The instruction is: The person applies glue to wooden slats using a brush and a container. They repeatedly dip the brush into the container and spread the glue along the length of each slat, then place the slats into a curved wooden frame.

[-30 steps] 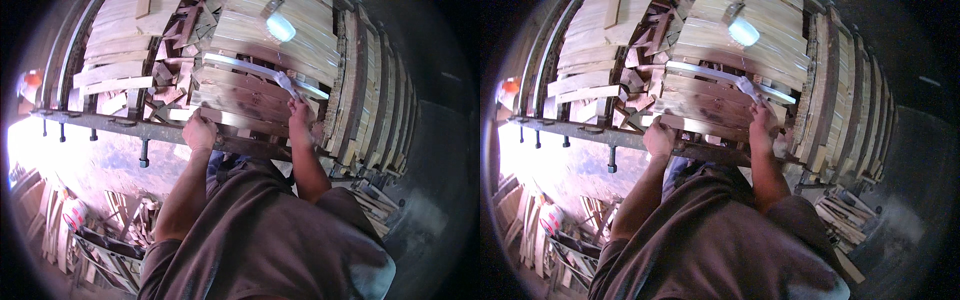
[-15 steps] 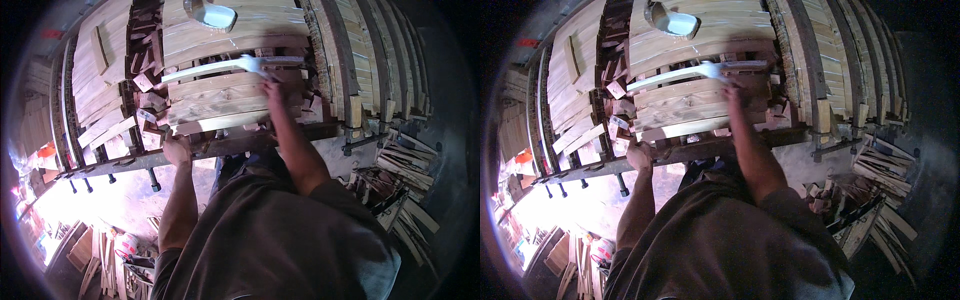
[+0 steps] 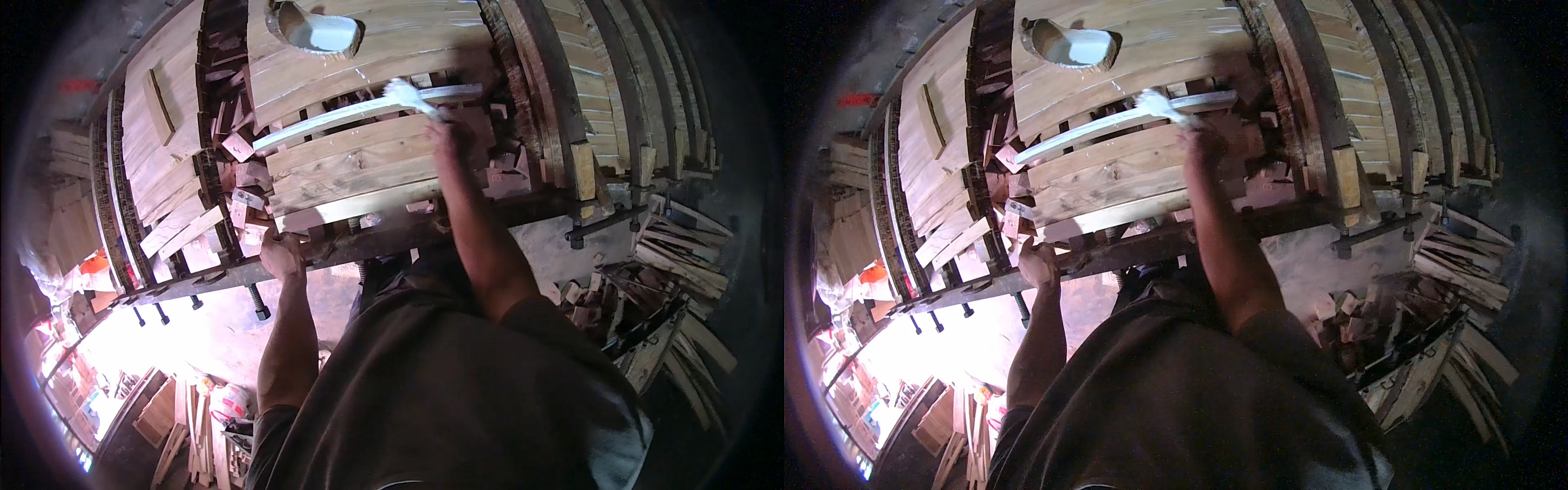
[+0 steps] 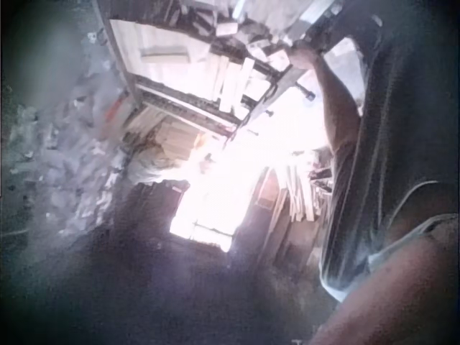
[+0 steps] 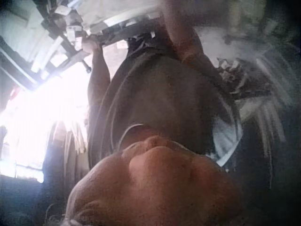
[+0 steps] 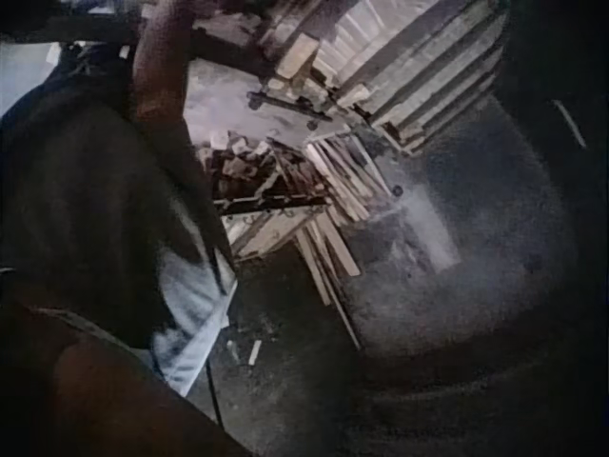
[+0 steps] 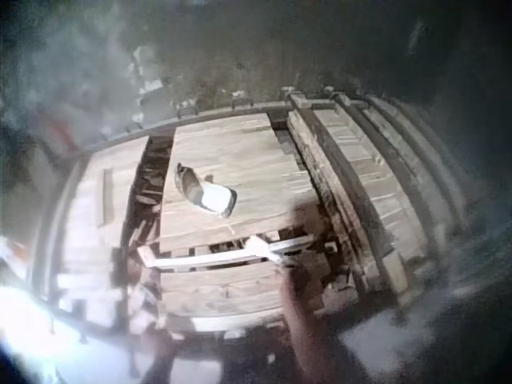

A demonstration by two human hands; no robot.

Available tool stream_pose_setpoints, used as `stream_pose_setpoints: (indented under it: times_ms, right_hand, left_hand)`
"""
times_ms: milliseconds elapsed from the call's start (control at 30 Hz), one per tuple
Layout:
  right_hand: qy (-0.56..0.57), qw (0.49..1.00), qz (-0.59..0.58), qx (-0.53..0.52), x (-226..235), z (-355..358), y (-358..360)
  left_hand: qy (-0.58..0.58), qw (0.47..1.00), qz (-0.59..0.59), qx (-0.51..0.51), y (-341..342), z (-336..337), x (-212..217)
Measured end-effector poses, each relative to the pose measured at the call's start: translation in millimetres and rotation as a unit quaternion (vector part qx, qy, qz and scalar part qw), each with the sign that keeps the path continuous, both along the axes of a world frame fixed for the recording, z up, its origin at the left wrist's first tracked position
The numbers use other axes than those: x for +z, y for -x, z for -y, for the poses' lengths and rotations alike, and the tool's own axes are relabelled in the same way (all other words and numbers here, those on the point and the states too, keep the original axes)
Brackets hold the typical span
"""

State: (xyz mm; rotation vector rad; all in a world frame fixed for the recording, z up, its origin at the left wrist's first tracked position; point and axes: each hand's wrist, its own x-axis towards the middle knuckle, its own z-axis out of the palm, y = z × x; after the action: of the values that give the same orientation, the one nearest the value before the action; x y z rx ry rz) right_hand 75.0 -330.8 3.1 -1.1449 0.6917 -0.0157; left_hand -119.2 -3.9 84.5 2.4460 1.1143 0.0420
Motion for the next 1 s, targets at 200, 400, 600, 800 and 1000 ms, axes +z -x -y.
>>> stream_pose_setpoints:
  times_ms: [200,400,600,800,1000]
  right_hand:
    - [0.011,0.992,-0.021,-0.123,-1.9,123.2,40.9]
    - [-0.024,0.997,0.039,0.056,24.2,73.0,38.6]
    - [-0.088,0.989,-0.107,0.053,11.3,28.4,2.5]
    - [-0.078,0.993,-0.071,-0.051,18.0,128.5,29.0]
    - [0.155,0.986,-0.018,0.059,47.2,86.4,19.3]
  left_hand:
    - [0.014,1.0,-0.024,0.01,3.2,4.1,4.4]
    - [-0.021,1.0,-0.022,-0.007,1.0,0.8,-2.1]
    - [0.01,1.0,-0.017,0.018,-10.2,13.6,20.5]
    - [-0.039,0.999,-0.024,0.004,-2.1,9.4,7.5]
    - [-0.032,0.999,-0.027,0.018,-4.9,11.0,9.5]
